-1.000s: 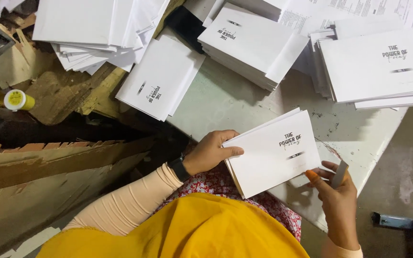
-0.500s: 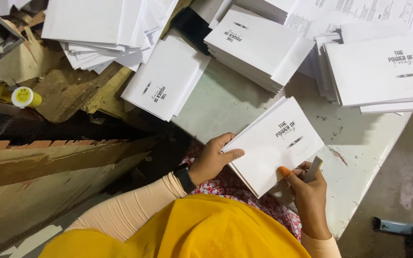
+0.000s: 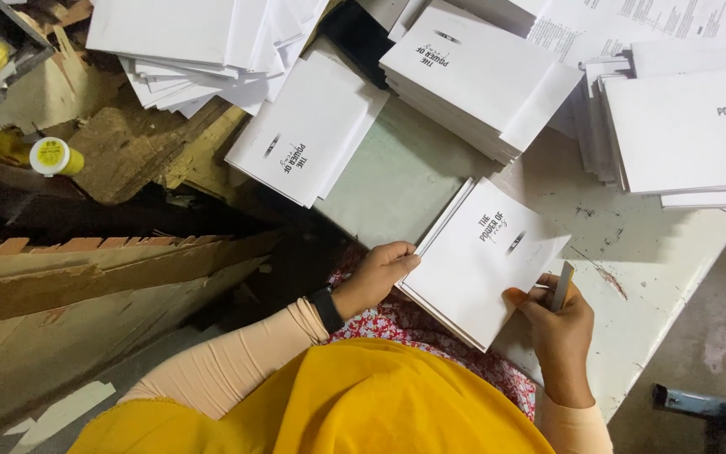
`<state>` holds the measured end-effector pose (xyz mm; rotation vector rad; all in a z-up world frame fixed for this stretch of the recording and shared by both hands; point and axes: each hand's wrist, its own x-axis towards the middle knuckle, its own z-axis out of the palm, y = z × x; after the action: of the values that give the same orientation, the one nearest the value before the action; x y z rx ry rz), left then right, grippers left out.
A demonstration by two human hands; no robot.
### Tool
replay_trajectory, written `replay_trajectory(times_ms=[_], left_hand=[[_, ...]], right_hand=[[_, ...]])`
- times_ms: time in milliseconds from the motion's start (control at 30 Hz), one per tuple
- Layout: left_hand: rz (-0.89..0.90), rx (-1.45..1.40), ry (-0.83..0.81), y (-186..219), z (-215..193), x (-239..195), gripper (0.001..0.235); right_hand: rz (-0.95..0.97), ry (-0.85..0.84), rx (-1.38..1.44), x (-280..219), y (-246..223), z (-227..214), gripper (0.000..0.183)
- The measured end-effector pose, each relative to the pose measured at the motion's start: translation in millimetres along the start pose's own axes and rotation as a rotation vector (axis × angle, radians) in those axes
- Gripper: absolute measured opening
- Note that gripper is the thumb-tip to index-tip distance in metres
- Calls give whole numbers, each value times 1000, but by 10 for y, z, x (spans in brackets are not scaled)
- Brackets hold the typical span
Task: Folding printed sheets into booklets, creasing the edges with a manual tool, and organizing them into stacks.
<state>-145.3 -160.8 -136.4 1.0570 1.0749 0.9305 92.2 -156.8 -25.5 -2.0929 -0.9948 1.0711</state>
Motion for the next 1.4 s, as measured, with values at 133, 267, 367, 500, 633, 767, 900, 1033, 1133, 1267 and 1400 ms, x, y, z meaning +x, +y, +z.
replay_trajectory(times_ms=[133,267,367,500,633,767,900,1033,1133,1267,1400], left_hand=[[-48,-35,2,-35,-4,3,12],[-18,-75,13,-167,7,26,15],[18,-65,24,41,26,-63,9],[-10,-43,66,69,12,-90,9],[-2,3,75,111,-28,-112,9],[-5,12,51,181,-29,-132,13],[-39,19,62,208,-18,-139,15],[-37,47,87,188,-5,-139,18],[-18,60,105,176,9,-149,20],[-83,59,115,102,27,-130,25],[-291,117,67,320,67,-119,52]], right_hand=[[48,-27,103,-47,-59,-18,34],[71,-75,254,-76,-107,-6,35],[63,-76,235,-46,-67,-31,36],[52,-56,175,-15,-5,-31,39],[25,-22,167,6,65,-6,26],[7,26,108,32,96,-5,29],[34,29,137,-9,24,-4,29],[15,30,75,-23,9,-11,29],[24,7,111,-71,-59,-16,30],[75,-34,188,-128,-154,-35,33],[65,-62,238,-92,-87,-73,31]])
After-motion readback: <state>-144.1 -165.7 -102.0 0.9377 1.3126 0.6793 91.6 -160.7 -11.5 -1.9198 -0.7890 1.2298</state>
